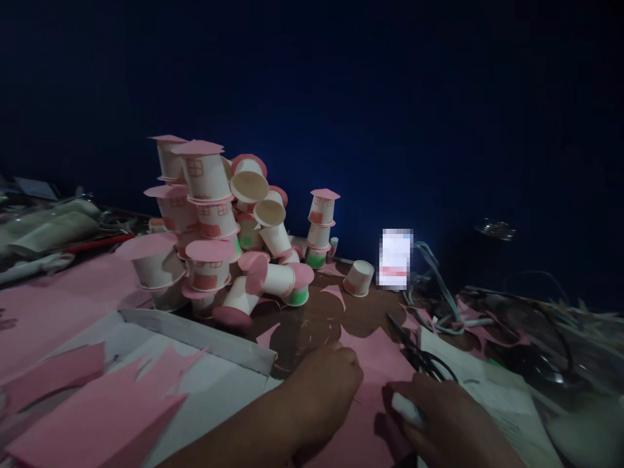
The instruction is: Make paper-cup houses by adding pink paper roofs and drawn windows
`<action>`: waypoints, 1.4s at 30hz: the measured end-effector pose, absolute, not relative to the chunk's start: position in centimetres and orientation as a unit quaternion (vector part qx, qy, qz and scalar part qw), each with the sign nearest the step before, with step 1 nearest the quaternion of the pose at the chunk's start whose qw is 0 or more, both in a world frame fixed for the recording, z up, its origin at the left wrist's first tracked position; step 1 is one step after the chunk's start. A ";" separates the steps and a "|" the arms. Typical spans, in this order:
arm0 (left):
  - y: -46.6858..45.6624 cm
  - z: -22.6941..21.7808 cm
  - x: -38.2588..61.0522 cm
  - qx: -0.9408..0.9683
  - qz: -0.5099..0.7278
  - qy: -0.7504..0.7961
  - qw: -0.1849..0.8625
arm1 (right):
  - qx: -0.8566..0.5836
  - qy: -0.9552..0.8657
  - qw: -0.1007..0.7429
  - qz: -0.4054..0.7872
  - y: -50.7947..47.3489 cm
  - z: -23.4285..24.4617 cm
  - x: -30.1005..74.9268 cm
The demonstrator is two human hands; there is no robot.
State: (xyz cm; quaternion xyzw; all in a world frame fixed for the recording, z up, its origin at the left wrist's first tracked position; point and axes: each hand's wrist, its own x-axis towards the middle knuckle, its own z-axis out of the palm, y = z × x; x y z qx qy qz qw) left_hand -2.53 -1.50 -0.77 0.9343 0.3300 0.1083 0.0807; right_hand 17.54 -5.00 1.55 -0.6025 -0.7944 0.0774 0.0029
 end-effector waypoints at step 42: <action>-2.5 -0.2 -1.8 0.955 0.035 0.293 0.011 | -0.628 -0.603 0.170 0.462 -4.8 2.9 16.6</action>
